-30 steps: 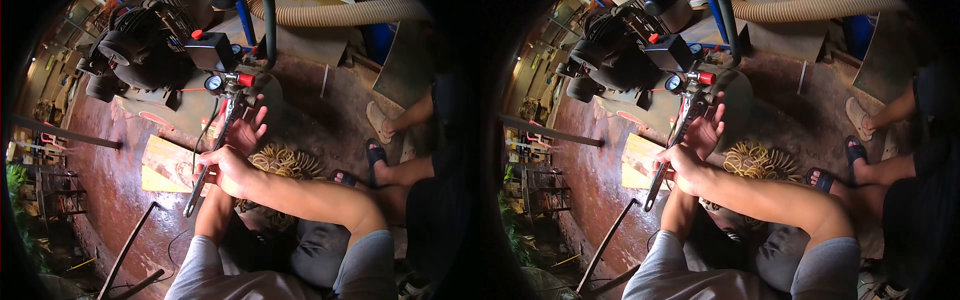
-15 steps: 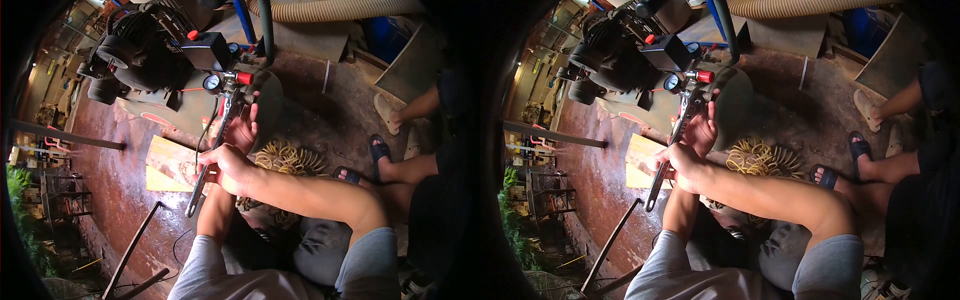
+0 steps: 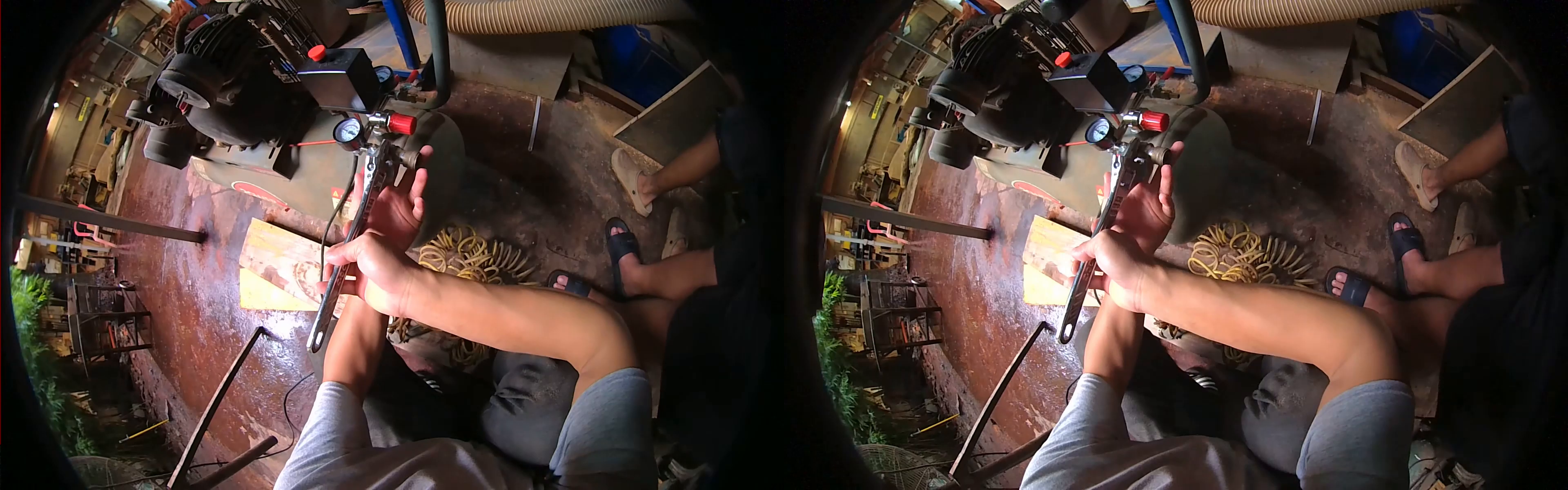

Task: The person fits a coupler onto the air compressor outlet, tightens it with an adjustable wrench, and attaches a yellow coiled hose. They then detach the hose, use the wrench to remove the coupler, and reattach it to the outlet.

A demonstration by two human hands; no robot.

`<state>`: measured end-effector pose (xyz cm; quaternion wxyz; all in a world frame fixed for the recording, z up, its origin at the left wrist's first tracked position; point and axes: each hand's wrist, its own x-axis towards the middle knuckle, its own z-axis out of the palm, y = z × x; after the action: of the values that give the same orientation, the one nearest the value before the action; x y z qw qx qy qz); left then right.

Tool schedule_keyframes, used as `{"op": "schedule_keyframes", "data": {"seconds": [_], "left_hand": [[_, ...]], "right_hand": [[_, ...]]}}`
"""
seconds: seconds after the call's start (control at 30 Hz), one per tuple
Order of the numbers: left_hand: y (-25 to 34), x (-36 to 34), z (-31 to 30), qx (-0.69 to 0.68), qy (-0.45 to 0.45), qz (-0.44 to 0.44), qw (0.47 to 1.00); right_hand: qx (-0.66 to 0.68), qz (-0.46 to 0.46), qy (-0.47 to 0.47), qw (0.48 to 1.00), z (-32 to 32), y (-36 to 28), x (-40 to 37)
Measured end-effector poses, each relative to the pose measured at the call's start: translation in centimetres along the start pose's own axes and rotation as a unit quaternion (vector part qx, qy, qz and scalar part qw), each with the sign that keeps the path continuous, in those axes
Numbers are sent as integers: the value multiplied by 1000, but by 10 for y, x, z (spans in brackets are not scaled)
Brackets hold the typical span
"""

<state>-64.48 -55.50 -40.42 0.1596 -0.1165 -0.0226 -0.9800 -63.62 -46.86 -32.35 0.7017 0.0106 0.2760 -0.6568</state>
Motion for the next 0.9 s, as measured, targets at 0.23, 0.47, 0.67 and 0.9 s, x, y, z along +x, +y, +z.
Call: {"op": "schedule_keyframes", "data": {"seconds": [0.23, 0.47, 0.67, 0.9], "left_hand": [[5, -2, 0, -20, -42, -27, 999], [12, -1, 2, -63, -54, -75, 994], [7, -3, 5, -29, -45, -62, 997], [14, -8, 2, 1, -19, -35, 999]], "right_hand": [[35, 6, 0, 999, -1, -2, 7], [28, 9, -2, 1000, 2, 1, 8], [21, 9, 16, 1000, 7, 1, 6], [22, 14, 29, 999, 8, 4, 4]]}}
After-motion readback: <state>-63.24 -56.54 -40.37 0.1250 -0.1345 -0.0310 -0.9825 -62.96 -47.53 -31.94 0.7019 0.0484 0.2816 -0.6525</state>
